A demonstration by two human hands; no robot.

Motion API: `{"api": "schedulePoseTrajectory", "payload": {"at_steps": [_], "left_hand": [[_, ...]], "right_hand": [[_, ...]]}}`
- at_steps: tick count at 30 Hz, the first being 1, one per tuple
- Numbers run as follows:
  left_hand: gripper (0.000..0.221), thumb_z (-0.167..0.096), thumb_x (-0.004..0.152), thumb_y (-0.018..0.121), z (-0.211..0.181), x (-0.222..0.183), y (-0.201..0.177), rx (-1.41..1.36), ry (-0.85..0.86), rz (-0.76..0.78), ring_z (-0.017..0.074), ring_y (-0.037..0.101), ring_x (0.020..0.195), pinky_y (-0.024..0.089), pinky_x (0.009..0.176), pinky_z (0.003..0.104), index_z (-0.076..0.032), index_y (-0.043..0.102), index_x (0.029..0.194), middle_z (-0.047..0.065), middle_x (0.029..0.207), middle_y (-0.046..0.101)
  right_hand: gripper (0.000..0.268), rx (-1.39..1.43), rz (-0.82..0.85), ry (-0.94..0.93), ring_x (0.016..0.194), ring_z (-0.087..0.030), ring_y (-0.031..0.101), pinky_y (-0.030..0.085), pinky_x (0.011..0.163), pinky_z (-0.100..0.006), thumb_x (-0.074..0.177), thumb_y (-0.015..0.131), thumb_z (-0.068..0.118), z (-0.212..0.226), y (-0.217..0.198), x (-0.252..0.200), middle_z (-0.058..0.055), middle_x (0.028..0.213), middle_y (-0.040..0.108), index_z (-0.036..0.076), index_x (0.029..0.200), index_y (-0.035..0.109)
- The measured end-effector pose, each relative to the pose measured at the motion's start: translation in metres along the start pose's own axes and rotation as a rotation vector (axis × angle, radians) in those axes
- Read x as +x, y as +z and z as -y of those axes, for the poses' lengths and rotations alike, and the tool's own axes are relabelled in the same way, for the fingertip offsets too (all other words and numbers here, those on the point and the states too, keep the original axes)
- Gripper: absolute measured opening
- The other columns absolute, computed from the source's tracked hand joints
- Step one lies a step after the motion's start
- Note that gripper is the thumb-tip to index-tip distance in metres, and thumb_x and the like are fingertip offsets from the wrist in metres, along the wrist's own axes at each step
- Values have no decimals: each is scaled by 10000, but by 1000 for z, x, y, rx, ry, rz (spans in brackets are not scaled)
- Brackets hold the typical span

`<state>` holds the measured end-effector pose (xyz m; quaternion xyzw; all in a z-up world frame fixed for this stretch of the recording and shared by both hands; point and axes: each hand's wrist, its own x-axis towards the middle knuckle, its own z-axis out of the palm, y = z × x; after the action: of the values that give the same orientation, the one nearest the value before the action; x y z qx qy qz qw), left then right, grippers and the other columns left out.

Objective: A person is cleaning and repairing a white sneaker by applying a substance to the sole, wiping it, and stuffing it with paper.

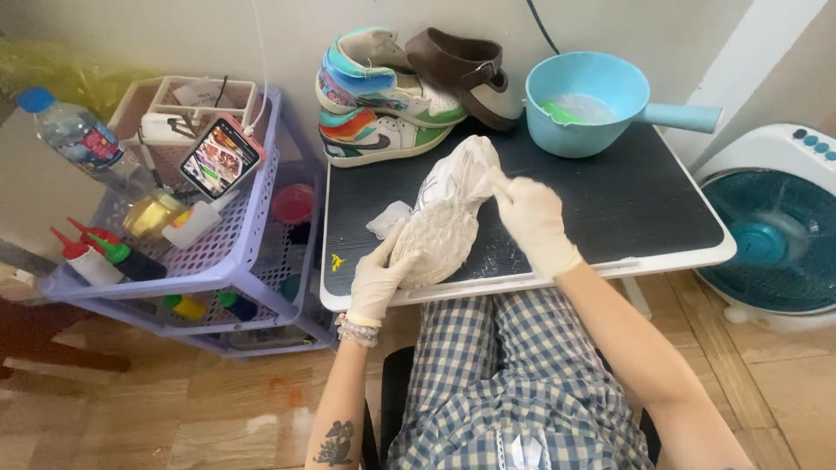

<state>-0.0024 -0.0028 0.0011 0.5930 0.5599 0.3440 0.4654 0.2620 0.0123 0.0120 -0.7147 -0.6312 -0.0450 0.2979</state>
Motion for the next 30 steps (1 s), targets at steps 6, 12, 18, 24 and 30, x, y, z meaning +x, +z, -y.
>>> {"api": "schedulePoseTrajectory", "payload": {"at_steps": [6, 12, 18, 24, 30], "left_hand": [[736, -412, 721, 865, -1, 3, 0, -66, -10, 0, 335, 515, 1362, 415, 1148, 460, -377, 590, 1402, 135, 1365, 657], [783, -367, 683, 897, 6, 4, -2, -116, 39, 8, 344, 513, 1363, 429, 1137, 464, -329, 597, 1405, 162, 1360, 658], [869, -317, 640, 917, 2, 2, -3, -49, 94, 43, 372, 505, 1367, 418, 1146, 488, -303, 570, 1436, 197, 1371, 641], [987, -370, 545, 927, 4, 2, -5, 17, 135, 67, 383, 588, 1285, 498, 1058, 478, -326, 543, 1453, 210, 1282, 694], [1029, -430, 499, 927, 9, 8, -6, 58, 140, 82, 342, 622, 1249, 538, 1017, 465, -380, 529, 1446, 161, 1243, 722]], "right_hand": [[234, 108, -93, -149, 747, -205, 743, 578, 675, -297, 987, 651, 417, 11, 26, -93, 27, 741, 727, 230, 893, 756], [201, 103, -228, -260, 701, -176, 712, 560, 617, -299, 989, 671, 376, 27, 15, -98, 2, 711, 679, 219, 885, 741], [111, 84, -291, -422, 730, -145, 698, 556, 630, -255, 999, 668, 265, 19, 32, -107, 29, 765, 675, 200, 984, 757], [91, 23, -229, -492, 719, -99, 678, 541, 616, -226, 928, 685, 276, 26, 38, -133, 79, 777, 640, 256, 1001, 735], [261, -414, -310, -544, 539, -86, 525, 465, 474, -237, 901, 596, 266, 3, 64, -132, 108, 690, 473, 331, 1139, 683]]}}
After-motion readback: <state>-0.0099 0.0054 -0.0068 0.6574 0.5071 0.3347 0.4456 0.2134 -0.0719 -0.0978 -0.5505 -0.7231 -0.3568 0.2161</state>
